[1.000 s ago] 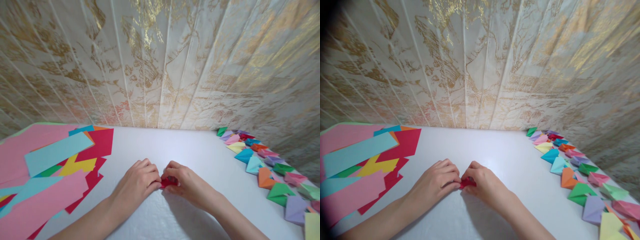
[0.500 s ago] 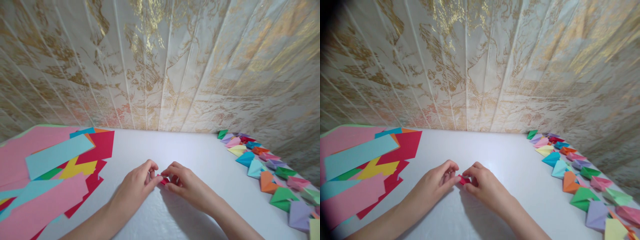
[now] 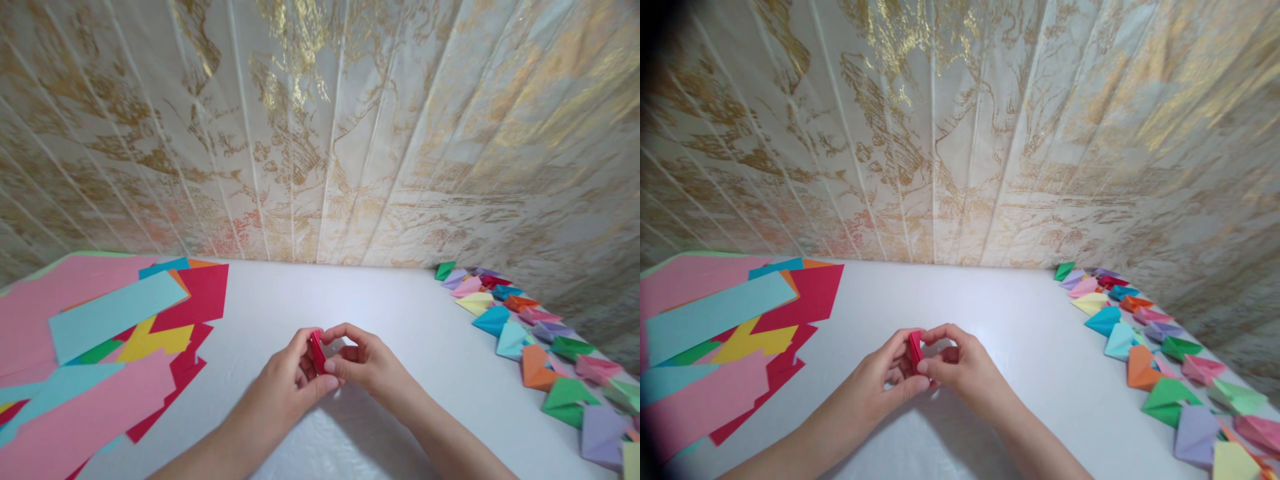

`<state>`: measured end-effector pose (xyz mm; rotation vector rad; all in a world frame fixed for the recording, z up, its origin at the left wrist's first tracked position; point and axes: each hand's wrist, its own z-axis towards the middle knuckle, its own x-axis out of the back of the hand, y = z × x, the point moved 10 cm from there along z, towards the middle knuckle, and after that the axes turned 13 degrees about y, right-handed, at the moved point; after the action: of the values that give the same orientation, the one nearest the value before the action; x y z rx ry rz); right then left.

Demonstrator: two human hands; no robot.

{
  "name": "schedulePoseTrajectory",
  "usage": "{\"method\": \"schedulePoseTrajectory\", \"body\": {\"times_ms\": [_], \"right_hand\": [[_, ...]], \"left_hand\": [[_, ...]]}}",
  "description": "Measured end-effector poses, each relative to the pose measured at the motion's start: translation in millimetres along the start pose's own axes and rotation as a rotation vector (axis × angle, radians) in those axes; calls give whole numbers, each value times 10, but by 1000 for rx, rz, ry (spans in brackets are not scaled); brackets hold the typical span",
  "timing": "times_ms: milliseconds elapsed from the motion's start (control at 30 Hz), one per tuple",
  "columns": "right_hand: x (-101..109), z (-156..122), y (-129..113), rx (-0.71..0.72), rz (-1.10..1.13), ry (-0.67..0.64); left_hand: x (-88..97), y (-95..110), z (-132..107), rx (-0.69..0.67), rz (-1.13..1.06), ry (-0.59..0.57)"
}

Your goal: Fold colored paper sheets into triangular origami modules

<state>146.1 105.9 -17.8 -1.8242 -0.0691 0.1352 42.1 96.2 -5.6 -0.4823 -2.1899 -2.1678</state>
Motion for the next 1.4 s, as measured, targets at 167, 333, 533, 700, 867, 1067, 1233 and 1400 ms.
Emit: {"method": "schedulePoseTrajectory", "body": {"times_ms": [167,333,533,700,867,1067,1233,1400], "right_hand": [[-32,15,34,31,64,-27],[-45,7,-19,68,83,-23],[-74,-35,-80,116,9,-7],[-85,-159,-288,395,-287,119],[-107,-248,-372,559,-554,186],[-96,-297,-469,709,-599,159],[-110,-408,-575,907,-512,143],[-115,-444,-593,929,-441,139]], "left_hand": [[51,109,-35,-61,135,-11],[74,199,-61,-163,194,0],[93,209,-29,-223,223,28],[86,145,-35,-261,325,80],[64,154,-95,-363,390,165],[92,118,-129,-341,354,210],[70,-18,-95,-93,105,107],[62,44,-107,-36,-128,78]]}}
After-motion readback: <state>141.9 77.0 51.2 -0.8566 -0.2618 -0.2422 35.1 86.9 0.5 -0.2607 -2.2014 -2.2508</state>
